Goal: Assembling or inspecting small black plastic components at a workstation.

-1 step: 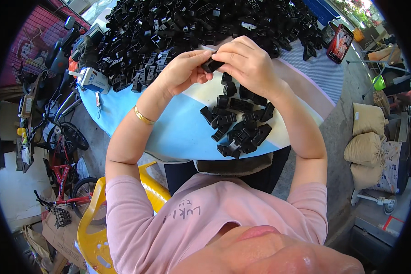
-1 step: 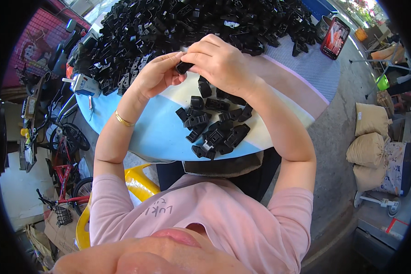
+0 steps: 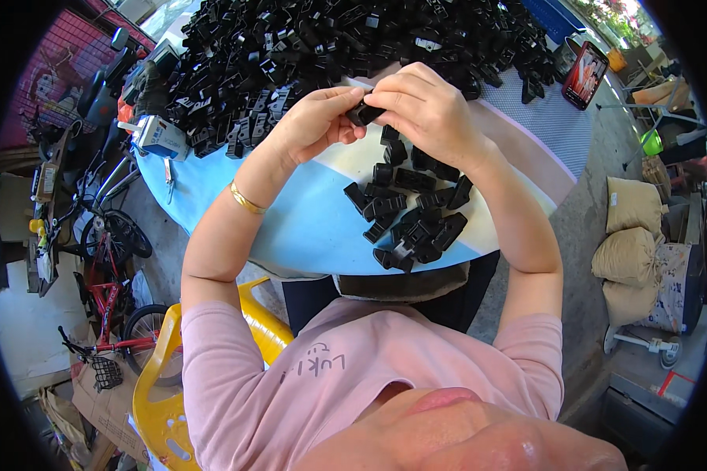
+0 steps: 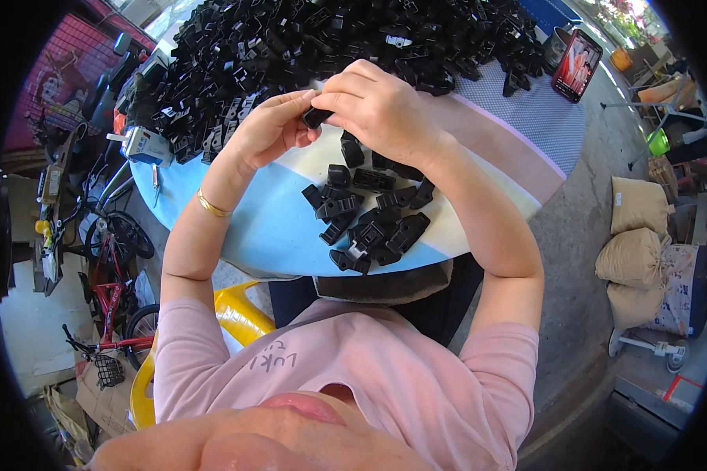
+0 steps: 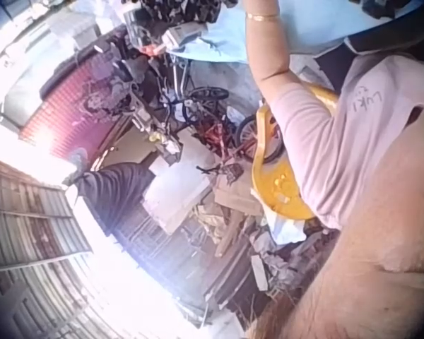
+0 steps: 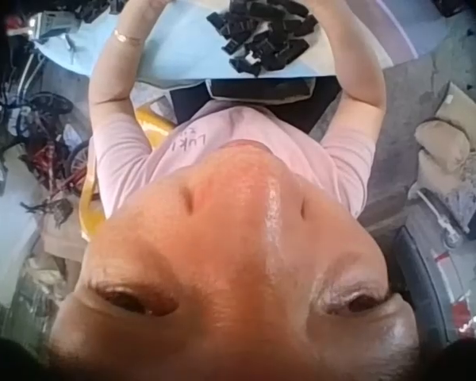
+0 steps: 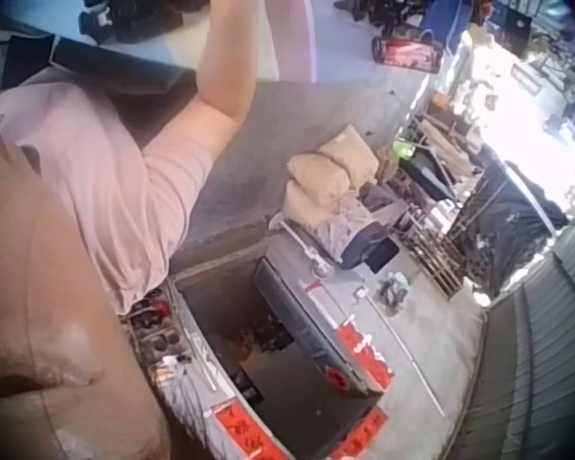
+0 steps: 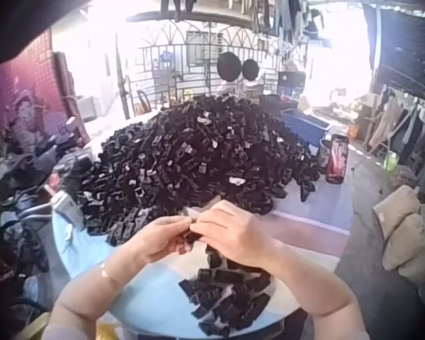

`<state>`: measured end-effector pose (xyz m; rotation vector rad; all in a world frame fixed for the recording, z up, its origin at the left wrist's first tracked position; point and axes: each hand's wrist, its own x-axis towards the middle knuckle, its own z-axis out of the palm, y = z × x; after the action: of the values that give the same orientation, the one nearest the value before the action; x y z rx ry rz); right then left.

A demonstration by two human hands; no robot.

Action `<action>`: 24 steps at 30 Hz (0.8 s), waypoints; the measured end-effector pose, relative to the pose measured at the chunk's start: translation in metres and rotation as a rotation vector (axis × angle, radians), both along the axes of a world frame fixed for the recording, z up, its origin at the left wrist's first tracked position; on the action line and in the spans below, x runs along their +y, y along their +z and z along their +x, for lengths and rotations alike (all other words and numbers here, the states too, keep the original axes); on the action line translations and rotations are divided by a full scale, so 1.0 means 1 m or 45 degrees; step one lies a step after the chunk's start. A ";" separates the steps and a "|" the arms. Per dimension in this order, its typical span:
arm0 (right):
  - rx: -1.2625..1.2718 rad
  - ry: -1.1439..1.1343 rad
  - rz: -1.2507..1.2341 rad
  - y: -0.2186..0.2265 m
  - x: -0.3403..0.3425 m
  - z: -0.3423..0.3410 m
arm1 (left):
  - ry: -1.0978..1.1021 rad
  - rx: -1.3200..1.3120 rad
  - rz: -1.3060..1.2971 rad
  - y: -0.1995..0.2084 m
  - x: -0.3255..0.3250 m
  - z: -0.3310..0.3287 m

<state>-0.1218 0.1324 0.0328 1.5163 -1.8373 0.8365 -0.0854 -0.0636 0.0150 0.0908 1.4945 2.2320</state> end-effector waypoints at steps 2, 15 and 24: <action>0.031 -0.019 0.053 -0.001 0.001 0.002 | -0.008 0.002 -0.060 0.002 0.000 0.002; -0.255 -0.045 0.032 -0.007 0.003 -0.003 | -0.001 0.437 -0.491 0.016 0.012 0.013; -1.030 -0.193 -0.204 -0.014 0.025 -0.067 | -0.056 1.272 -0.860 0.010 0.027 0.024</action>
<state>-0.1889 0.1578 0.0187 0.9733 -2.3135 1.6361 -0.0613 -0.0363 0.0247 1.1203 2.6092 1.5301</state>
